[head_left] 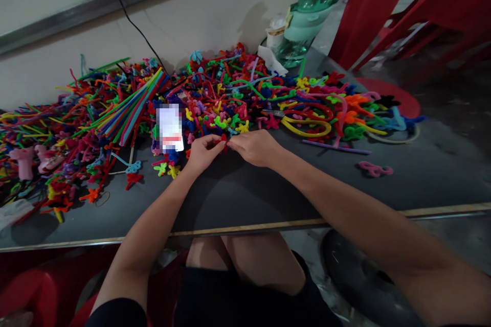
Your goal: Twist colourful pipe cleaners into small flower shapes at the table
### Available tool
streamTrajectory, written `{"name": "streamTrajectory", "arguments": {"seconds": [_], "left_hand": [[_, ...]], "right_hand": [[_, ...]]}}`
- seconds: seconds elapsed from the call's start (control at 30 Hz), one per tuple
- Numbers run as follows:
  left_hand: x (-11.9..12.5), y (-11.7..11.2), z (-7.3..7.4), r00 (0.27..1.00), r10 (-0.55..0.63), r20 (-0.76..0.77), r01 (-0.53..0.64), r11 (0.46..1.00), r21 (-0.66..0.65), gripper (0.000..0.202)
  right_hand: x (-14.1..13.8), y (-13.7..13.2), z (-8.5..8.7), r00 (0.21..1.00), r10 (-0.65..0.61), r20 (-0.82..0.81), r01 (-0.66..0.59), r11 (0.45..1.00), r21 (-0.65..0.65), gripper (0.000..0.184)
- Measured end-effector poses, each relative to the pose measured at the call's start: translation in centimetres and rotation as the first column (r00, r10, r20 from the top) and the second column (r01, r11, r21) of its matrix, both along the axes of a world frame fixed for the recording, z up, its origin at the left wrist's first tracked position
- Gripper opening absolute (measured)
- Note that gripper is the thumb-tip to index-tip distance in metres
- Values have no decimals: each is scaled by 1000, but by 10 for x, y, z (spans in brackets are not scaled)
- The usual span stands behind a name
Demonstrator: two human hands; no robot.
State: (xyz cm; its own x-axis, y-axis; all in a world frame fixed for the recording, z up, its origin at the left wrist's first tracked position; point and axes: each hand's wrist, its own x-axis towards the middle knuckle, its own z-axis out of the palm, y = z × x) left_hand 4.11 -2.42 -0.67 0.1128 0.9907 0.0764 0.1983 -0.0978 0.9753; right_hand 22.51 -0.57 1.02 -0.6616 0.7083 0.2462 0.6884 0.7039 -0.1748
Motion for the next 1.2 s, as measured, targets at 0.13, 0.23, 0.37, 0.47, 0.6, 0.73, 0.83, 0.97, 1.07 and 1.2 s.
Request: {"name": "streamTrajectory", "arguments": {"seconds": [0.13,0.23,0.37,0.47,0.6,0.73,0.83,0.97,1.07,1.2], "left_hand": [[0,0,2,999,-8,32,9,998,-55,17],[0,1,2,999,-8,39,13,994,-110,19],[1,1,2,999,20,25,-16,990,-140,20],[2,0,3,999,38,19,-35,991,-128,20],[3,0,4,999,33,11,-32,992,-119,22],[3,0,3,1000,29,-3,-29,996,-81,20],[3,0,1,999,43,-25,-44,998,-47,20],[4,0,-2,997,56,-53,-58,998,-34,20],[3,0,-2,997,54,-62,-55,998,-19,19],[3,-1,0,997,37,-63,-38,999,-18,22]], "right_hand": [[-2,0,2,999,-26,47,24,999,42,38],[-2,-1,2,996,1,92,-10,996,90,30],[-2,-2,1,991,38,131,-50,995,90,26],[-3,-3,1,992,6,123,-20,993,115,29],[-3,-3,0,991,13,134,-30,992,124,30],[-3,-1,-3,988,6,153,-19,996,88,28],[-4,-1,-4,990,-21,142,11,997,73,30],[-5,-1,-4,987,-37,154,31,998,46,32],[-5,-1,-3,986,-40,161,35,999,31,30],[-4,-1,-4,990,-25,139,21,999,26,29]]}}
